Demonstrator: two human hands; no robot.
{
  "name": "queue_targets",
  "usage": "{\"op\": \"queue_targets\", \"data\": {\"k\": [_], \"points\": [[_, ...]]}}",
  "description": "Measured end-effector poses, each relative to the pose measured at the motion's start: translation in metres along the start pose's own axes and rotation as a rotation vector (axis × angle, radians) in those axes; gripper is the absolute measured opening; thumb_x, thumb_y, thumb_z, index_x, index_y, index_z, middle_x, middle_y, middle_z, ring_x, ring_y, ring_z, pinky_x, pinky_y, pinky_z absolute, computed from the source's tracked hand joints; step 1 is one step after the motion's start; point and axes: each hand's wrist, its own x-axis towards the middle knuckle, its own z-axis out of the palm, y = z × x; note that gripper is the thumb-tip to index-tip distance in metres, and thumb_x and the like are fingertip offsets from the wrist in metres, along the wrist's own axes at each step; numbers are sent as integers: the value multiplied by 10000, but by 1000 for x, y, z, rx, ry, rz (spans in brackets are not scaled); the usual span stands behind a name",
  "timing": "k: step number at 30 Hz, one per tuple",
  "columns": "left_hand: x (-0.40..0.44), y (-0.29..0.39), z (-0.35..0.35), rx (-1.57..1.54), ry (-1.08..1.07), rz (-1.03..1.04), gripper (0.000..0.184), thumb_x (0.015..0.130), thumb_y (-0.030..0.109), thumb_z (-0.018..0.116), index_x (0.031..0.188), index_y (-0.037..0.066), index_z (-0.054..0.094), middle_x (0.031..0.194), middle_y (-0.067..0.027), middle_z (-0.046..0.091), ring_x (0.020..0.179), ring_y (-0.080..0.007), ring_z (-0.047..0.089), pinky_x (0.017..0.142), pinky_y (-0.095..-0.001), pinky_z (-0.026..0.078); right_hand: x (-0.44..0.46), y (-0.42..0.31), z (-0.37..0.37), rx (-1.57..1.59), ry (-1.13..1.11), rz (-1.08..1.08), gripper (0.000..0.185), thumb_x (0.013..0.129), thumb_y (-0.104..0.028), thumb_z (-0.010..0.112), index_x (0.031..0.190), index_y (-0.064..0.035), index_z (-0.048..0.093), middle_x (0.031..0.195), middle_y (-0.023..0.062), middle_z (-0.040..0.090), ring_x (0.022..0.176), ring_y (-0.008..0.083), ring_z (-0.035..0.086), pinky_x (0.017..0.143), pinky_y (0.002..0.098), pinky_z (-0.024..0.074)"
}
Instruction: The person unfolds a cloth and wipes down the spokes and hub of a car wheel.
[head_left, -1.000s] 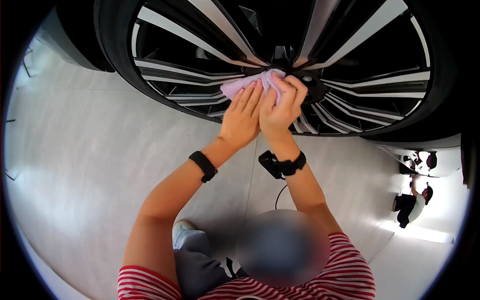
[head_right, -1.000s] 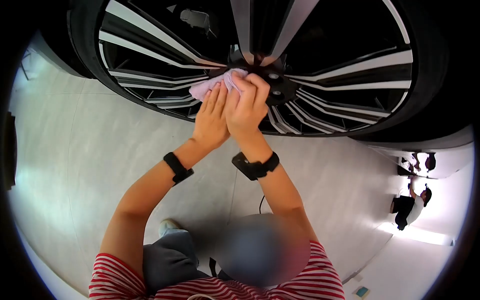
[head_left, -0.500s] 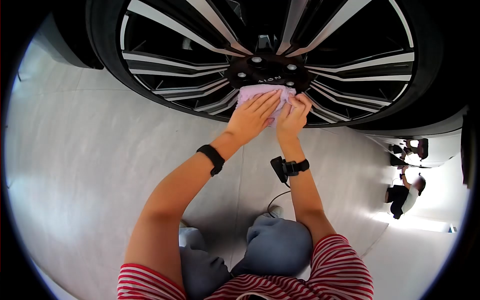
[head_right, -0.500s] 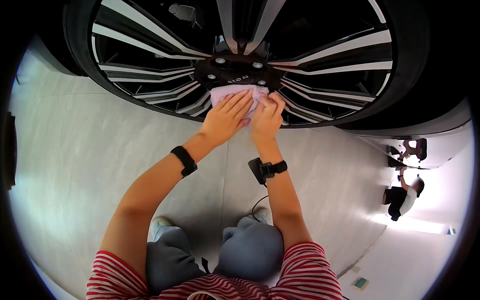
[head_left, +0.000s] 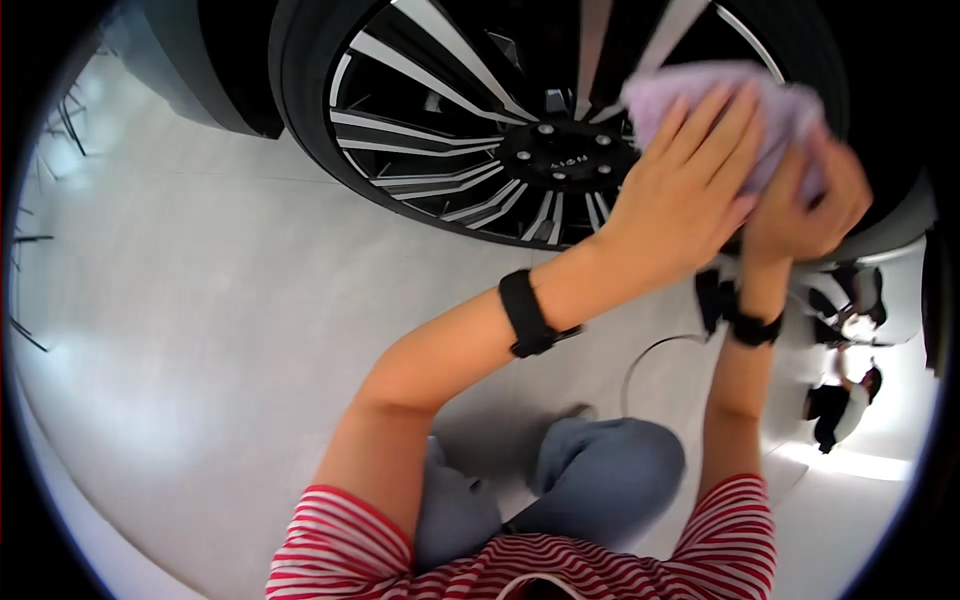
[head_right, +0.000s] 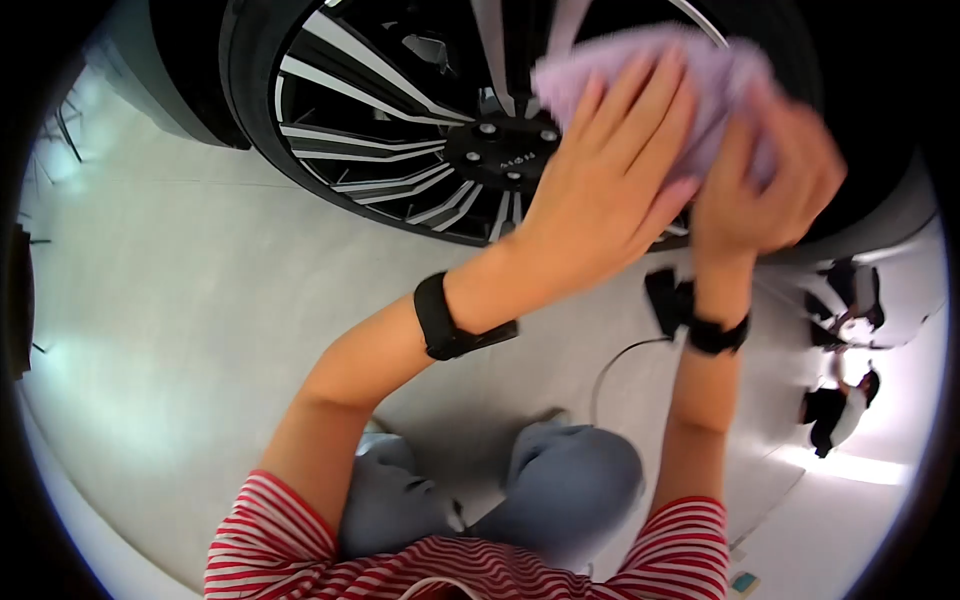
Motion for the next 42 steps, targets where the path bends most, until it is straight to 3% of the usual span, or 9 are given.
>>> {"op": "queue_targets", "data": {"k": [3,10,16,22,24,27,28,30,42], "points": [[56,11,4,-29,193,148,586,840,254,591,1303,-76,451,1378,-209,432,1299,-386,357,1108,-491,245,30,29,15,-78,63,89,184,786,-28,717,961,-66,673,932,72,628,856,243,590,714,325,486],[22,-23,23,383,-97,180,646,878,380,541,1395,18,406,1477,-151,346,1354,-390,293,1100,-509,245,-21,-13,63,60,335,623,135,870,-140,666,927,-32,607,887,78,550,855,233,543,726,331,442],[-33,-53,22,417,-277,125,703,926,441,432,1424,-44,331,1501,-246,254,1357,-487,230,1099,-566,193,-82,-49,73,160,323,578,228,776,28,656,972,-66,587,889,92,586,774,266,555,664,358,473],[-58,-47,20,400,-309,39,747,949,441,422,1438,-96,247,1522,-270,190,1408,-478,126,1135,-554,88,-89,-53,59,311,253,460,248,742,20,696,939,-85,588,825,55,591,730,251,576,636,343,479],[-49,-34,18,397,-312,42,739,940,423,455,1439,-85,260,1527,-257,193,1413,-461,136,1139,-537,100,-77,-35,48,272,196,377,232,759,26,677,952,-89,620,828,62,593,718,246,589,621,331,489],[12,-12,17,357,-465,142,723,926,403,489,1435,-69,288,1522,-240,226,1412,-440,167,1144,-506,132,-33,-1,24,337,289,651,236,786,32,646,992,-83,632,846,76,588,714,250,606,603,323,500],[39,2,20,412,-409,253,672,922,387,510,1407,-50,353,1490,-200,318,1377,-376,294,1125,-444,248,-20,11,20,343,364,699,216,811,15,630,1006,-78,627,889,80,586,723,255,612,618,321,504],[60,15,26,275,-463,207,652,923,341,488,1414,-61,339,1497,-230,289,1383,-435,241,1135,-477,193,-6,22,12,378,320,834,201,833,-7,618,1019,-81,627,925,85,585,745,261,616,631,319,509],[-49,-73,17,712,-457,348,634,791,251,659,1313,-59,476,1376,-223,457,1273,-423,404,1089,-481,289,-99,-47,49,385,272,642,266,757,38,698,958,-95,585,829,77,566,636,254,600,517,321,487]]}}
